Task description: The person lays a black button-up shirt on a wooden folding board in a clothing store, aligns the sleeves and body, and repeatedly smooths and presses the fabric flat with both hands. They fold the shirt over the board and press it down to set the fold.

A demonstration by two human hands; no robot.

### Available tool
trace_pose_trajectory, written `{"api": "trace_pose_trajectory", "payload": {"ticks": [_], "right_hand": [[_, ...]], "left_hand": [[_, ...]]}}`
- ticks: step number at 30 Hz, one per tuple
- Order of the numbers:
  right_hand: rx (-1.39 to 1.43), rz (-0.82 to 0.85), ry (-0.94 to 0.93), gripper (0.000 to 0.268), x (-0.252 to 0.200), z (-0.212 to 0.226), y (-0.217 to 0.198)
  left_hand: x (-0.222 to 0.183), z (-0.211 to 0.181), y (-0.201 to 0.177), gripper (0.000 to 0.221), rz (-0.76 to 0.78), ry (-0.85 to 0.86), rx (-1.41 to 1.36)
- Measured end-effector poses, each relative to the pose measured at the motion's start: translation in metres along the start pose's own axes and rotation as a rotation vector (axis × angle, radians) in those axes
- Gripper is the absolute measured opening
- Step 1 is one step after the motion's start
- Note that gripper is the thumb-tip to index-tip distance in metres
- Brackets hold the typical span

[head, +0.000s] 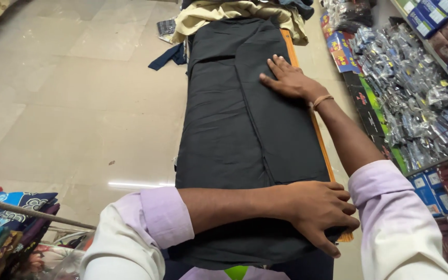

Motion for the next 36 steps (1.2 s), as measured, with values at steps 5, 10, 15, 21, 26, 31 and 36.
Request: {"api": "trace_pose_trajectory", "payload": {"ticks": [5,10,15,21,26,31,36], "right_hand": [[-0.001,0.063,0.297,0.098,0.018,-0.005,0.005],[-0.013,-0.048,0.371,0.109,0.01,0.002,0.003],[-0.004,-0.068,0.406,0.109,0.01,-0.009,-0.003],[0.019,-0.07,0.405,0.106,0.008,-0.012,-0.003],[-0.005,-0.099,0.372,0.103,0.017,-0.019,-0.009],[0.014,-0.103,0.39,0.1,0.026,-0.029,-0.012],[0.019,-0.11,0.383,0.1,0.032,-0.041,-0.011]], "left_hand": [[-0.001,-0.003,-0.005,0.074,0.027,0.012,0.022],[-0.003,-0.001,-0.002,0.075,-0.002,-0.011,0.033],[-0.004,-0.002,-0.005,0.074,-0.019,-0.002,0.055],[-0.004,-0.006,-0.008,0.072,-0.024,-0.017,0.045],[-0.002,-0.006,-0.008,0.067,-0.023,-0.046,0.048],[-0.001,-0.005,-0.002,0.066,0.072,-0.05,0.044],[-0.003,-0.006,-0.007,0.071,-0.105,-0.038,0.035]]}}
Point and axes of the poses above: each hand's wrist, its own x-axis towards the middle knuckle, its own y-axis out of the palm, z = x × y, the point moved 8 cm from there along x, towards the middle knuckle, and after that the axes turned 14 degrees about x, right-handed, at the moved point
